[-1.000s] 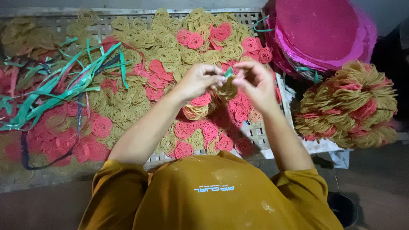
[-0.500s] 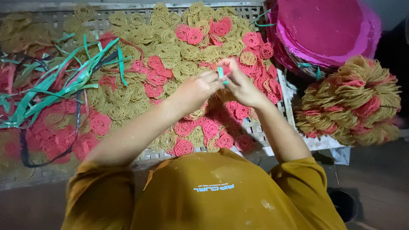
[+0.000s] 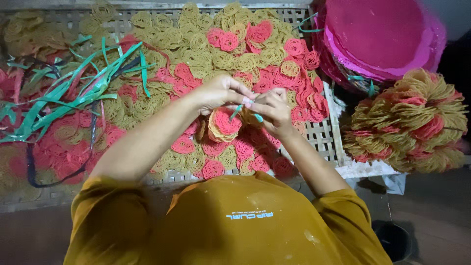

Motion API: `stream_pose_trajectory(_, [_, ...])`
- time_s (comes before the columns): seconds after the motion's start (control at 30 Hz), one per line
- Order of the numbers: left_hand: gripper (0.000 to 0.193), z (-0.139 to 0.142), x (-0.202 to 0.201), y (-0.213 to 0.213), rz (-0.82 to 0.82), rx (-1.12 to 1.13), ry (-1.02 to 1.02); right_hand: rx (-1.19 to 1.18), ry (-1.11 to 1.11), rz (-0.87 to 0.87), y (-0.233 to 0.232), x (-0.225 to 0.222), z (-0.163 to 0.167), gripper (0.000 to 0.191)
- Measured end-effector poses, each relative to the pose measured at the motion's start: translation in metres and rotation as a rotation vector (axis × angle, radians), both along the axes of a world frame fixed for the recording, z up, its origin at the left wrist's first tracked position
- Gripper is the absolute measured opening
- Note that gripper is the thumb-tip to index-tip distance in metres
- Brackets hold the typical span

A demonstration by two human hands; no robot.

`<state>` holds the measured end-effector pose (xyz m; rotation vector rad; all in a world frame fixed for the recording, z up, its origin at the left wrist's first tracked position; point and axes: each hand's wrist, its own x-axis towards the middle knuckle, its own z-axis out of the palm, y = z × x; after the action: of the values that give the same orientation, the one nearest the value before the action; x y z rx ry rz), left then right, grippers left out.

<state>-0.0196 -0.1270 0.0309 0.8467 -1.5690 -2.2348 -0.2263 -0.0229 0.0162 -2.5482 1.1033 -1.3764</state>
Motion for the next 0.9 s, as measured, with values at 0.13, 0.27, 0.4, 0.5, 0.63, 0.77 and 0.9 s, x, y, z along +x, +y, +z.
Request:
stream_pose_trajectory(0.13, [0.021,-0.002,-0.007,0.001,0.077,-0.098,0.016,-0.068,-0.152,-0.118,0.008,0.012,-0.013,0.014])
stream_pose_trajectory(0.27, [0.02,-0.001,0.019,-0.003,0.299,-0.542,-0.42,0.049,-0.03,-0.297,0.044,0.032,-0.048,0.009])
stream_pose_trajectory(0.4, [0.037,-0.015,0.032,0.018,0.635,-0.01,-0.244,0.373,-0.278,-0.343,0.078,0.037,-0.07,0.012])
stream_pose_trajectory(0.5, [0.031,-0.031,0.02,0.029,0.675,0.161,-0.075,0.405,-0.554,-0.216,0.077,0.041,-0.067,0.012])
stream_pose_trajectory(0.63, [0.027,-0.047,0.01,0.043,0.685,0.21,0.111,0.625,-0.974,-0.106,0.067,0.047,-0.049,0.019])
stream_pose_trajectory(0.77, [0.025,-0.051,0.002,0.063,0.752,0.351,0.225,0.551,-0.961,-0.022,0.067,0.053,-0.041,0.016])
stream_pose_trajectory(0.9, [0.025,-0.044,0.005,0.072,0.864,0.065,0.304,0.67,-1.093,-0.084,0.062,0.044,-0.044,0.014])
